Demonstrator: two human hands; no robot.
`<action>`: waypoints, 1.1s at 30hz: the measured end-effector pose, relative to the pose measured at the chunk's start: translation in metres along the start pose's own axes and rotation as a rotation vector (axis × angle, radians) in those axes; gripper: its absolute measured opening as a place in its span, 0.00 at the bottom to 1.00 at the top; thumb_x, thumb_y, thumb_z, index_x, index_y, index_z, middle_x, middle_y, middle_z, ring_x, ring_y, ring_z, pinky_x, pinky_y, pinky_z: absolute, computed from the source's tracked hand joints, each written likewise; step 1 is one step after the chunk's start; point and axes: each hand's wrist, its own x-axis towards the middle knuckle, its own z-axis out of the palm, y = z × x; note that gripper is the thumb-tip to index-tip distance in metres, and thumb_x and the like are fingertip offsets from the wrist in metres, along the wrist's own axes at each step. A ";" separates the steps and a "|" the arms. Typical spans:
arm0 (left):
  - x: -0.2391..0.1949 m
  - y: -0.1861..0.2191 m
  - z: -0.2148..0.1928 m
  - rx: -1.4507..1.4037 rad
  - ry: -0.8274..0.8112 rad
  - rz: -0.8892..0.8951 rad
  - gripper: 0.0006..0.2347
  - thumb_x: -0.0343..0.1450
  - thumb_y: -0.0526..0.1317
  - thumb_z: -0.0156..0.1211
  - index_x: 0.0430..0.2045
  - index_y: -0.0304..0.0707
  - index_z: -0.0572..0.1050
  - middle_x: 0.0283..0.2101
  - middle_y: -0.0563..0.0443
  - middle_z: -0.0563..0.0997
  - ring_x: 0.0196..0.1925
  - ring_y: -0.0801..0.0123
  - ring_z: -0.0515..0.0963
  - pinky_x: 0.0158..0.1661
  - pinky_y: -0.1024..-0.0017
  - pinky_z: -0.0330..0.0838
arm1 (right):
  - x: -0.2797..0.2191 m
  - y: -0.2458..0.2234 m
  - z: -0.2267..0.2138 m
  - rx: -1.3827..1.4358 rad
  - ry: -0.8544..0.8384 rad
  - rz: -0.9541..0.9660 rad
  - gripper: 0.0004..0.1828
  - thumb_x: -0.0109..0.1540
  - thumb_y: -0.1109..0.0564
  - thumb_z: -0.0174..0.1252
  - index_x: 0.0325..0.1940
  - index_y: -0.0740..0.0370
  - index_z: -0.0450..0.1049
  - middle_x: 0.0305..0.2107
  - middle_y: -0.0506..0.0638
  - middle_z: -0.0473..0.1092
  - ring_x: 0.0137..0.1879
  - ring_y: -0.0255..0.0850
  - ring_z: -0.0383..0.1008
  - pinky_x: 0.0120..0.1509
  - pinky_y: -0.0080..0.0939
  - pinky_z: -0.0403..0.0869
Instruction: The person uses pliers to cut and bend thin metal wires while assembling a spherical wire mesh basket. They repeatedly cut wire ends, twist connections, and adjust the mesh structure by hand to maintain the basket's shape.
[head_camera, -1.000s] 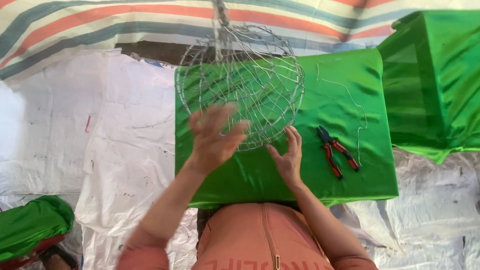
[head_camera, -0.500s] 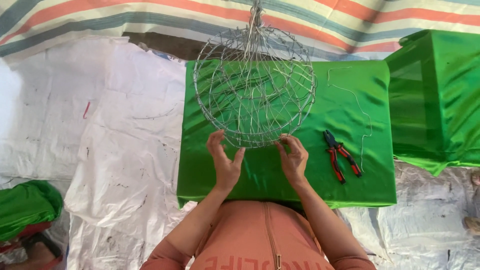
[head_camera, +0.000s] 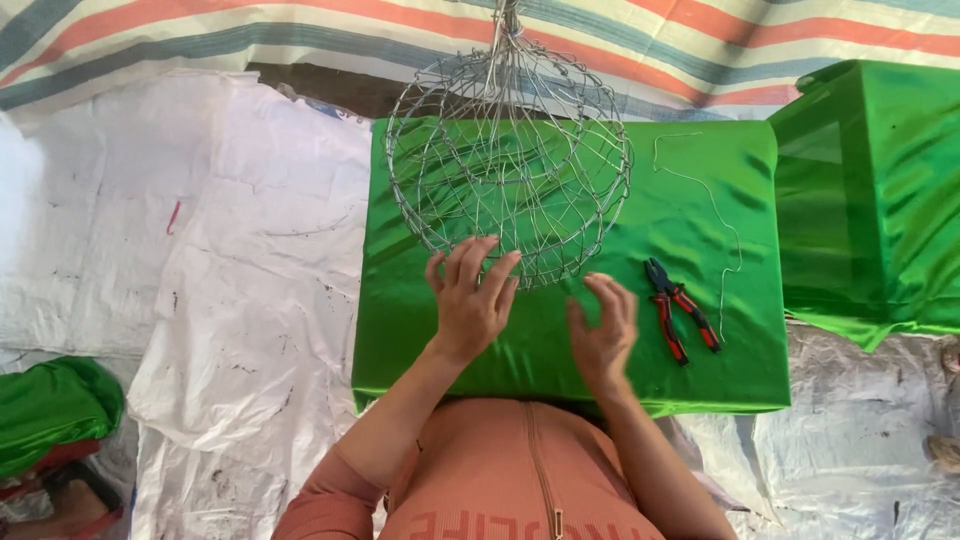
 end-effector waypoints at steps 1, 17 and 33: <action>0.000 0.002 -0.002 0.003 -0.006 -0.010 0.17 0.70 0.45 0.65 0.54 0.57 0.77 0.60 0.50 0.73 0.62 0.57 0.70 0.60 0.50 0.52 | 0.003 0.015 -0.012 -0.194 -0.044 -0.037 0.21 0.56 0.62 0.70 0.54 0.57 0.77 0.48 0.54 0.72 0.55 0.53 0.75 0.58 0.51 0.75; 0.055 -0.011 -0.019 0.148 0.012 -0.026 0.17 0.73 0.52 0.61 0.55 0.54 0.73 0.57 0.52 0.70 0.53 0.61 0.68 0.48 0.59 0.51 | 0.010 0.114 -0.111 -0.914 -0.605 0.445 0.15 0.57 0.40 0.70 0.42 0.47 0.81 0.61 0.44 0.68 0.61 0.53 0.69 0.58 0.54 0.77; 0.029 -0.001 0.003 -0.264 -0.040 -0.192 0.18 0.72 0.46 0.64 0.54 0.49 0.68 0.64 0.43 0.64 0.54 0.59 0.73 0.50 0.63 0.68 | 0.010 -0.044 -0.091 1.244 -0.388 0.867 0.32 0.47 0.69 0.65 0.57 0.74 0.71 0.58 0.74 0.70 0.50 0.70 0.79 0.39 0.66 0.80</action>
